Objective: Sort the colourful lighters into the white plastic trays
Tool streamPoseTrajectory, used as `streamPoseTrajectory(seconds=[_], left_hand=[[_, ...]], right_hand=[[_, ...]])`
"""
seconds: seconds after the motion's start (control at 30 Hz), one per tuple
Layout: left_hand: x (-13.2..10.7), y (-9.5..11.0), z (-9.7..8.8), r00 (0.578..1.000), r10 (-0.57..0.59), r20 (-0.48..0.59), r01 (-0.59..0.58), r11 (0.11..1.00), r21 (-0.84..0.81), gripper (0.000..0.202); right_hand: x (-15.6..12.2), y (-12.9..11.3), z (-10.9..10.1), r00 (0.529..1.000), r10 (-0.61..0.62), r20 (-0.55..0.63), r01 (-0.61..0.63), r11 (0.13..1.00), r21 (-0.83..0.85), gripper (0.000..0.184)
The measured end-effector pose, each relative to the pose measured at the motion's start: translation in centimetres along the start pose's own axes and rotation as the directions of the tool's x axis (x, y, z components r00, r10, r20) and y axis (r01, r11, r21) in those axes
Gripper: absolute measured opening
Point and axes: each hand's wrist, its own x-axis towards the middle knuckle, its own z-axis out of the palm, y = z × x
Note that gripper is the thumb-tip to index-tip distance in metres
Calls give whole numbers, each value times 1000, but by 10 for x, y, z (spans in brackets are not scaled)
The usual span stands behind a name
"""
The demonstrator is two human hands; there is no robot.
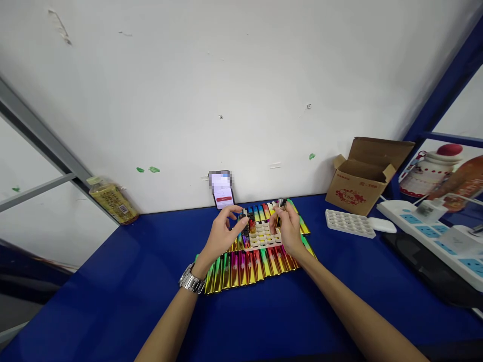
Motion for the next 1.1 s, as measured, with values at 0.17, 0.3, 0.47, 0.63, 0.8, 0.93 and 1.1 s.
streamPoseTrajectory(seconds=[0.17,0.3,0.47,0.63,0.8,0.93,1.1], left_hand=[[-9,-27,3,981,-56,186,74,993,-89,57],[-13,-31,6,972,-100,212,122,988,-92,65],[-15,-32,7,972,-117,205,132,989,-61,65],[-15,-34,6,972,-108,207,120,992,-44,64],[-15,-34,5,974,-112,199,121,992,-34,64],[-15,-34,5,974,-111,199,121,992,-39,65],[-15,-34,5,970,-118,211,130,990,-46,67]], right_hand=[[-1,-5,-1,977,179,118,-185,982,45,32],[-3,-10,2,971,225,84,-231,970,80,46],[-3,-12,6,950,312,13,-312,947,75,41],[-4,-13,10,926,378,3,-375,919,120,40],[-5,-15,12,884,468,6,-464,875,134,41],[-5,-14,11,899,438,9,-436,894,104,39],[-6,-15,11,884,467,28,-467,878,107,41]])
